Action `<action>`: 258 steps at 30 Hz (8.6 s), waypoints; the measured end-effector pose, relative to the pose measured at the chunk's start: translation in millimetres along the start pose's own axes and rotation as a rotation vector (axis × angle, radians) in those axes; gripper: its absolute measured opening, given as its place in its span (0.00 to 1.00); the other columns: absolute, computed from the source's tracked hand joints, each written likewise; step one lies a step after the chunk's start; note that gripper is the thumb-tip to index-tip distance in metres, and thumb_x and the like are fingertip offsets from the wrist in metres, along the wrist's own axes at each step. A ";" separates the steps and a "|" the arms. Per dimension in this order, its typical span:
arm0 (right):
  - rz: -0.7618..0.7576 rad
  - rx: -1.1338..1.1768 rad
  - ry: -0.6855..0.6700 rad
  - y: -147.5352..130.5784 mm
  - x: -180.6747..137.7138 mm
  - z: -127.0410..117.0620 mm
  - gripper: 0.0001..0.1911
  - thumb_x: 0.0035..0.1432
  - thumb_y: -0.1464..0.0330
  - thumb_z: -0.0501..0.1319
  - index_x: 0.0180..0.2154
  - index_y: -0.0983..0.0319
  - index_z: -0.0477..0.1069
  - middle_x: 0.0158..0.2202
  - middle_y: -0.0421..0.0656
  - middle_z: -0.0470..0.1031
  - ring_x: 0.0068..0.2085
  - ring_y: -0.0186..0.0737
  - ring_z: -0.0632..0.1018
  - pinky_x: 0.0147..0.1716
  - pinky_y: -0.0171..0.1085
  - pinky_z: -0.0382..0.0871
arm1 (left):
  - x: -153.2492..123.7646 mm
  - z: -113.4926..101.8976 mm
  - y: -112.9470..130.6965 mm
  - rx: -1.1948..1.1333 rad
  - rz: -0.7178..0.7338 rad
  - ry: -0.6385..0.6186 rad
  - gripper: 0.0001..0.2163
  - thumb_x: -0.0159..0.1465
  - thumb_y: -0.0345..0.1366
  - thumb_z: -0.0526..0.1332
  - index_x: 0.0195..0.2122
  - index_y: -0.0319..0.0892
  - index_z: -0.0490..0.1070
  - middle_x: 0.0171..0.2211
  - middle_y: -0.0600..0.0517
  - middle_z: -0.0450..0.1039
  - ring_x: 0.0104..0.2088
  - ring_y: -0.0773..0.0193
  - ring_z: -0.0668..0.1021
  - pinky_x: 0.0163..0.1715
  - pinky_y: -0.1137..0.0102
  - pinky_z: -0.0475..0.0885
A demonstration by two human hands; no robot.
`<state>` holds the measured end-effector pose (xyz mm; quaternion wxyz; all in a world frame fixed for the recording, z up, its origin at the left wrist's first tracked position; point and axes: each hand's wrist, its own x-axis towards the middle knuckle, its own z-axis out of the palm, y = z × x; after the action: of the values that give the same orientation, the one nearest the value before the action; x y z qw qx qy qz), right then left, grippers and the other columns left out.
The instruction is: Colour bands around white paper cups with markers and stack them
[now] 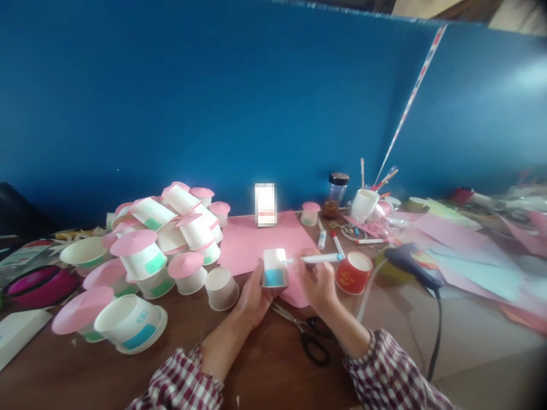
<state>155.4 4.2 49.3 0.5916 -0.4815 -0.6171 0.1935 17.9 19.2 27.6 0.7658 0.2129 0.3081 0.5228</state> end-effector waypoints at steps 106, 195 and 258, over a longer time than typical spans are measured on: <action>-0.034 -0.063 0.013 -1.4 0.7 1.9 0.09 0.60 0.66 0.54 0.32 0.63 0.70 0.23 0.40 0.71 0.26 0.36 0.75 0.24 0.30 0.69 | 0.3 0.5 -3.6 0.066 0.027 -0.004 0.20 0.63 0.46 0.55 0.46 0.34 0.71 0.42 0.40 0.76 0.41 0.55 0.78 0.41 0.61 0.74; 0.073 0.121 0.045 0.3 -0.4 5.3 0.08 0.60 0.66 0.55 0.31 0.63 0.67 0.20 0.38 0.70 0.20 0.32 0.72 0.20 0.30 0.68 | -5.7 5.6 -1.2 0.063 0.012 -0.032 0.18 0.63 0.43 0.55 0.44 0.33 0.71 0.39 0.42 0.77 0.39 0.55 0.78 0.42 0.60 0.74; 0.126 0.260 0.189 5.9 2.1 7.8 0.08 0.60 0.65 0.57 0.31 0.62 0.66 0.20 0.36 0.66 0.22 0.31 0.68 0.22 0.31 0.64 | 0.6 0.5 0.2 0.042 0.085 0.069 0.16 0.63 0.43 0.54 0.41 0.33 0.70 0.35 0.43 0.75 0.34 0.59 0.77 0.44 0.55 0.74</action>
<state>150.8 11.2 43.9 0.6911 -0.4547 -0.4968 0.2622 18.3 19.8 27.9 0.7274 0.2238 0.3359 0.5551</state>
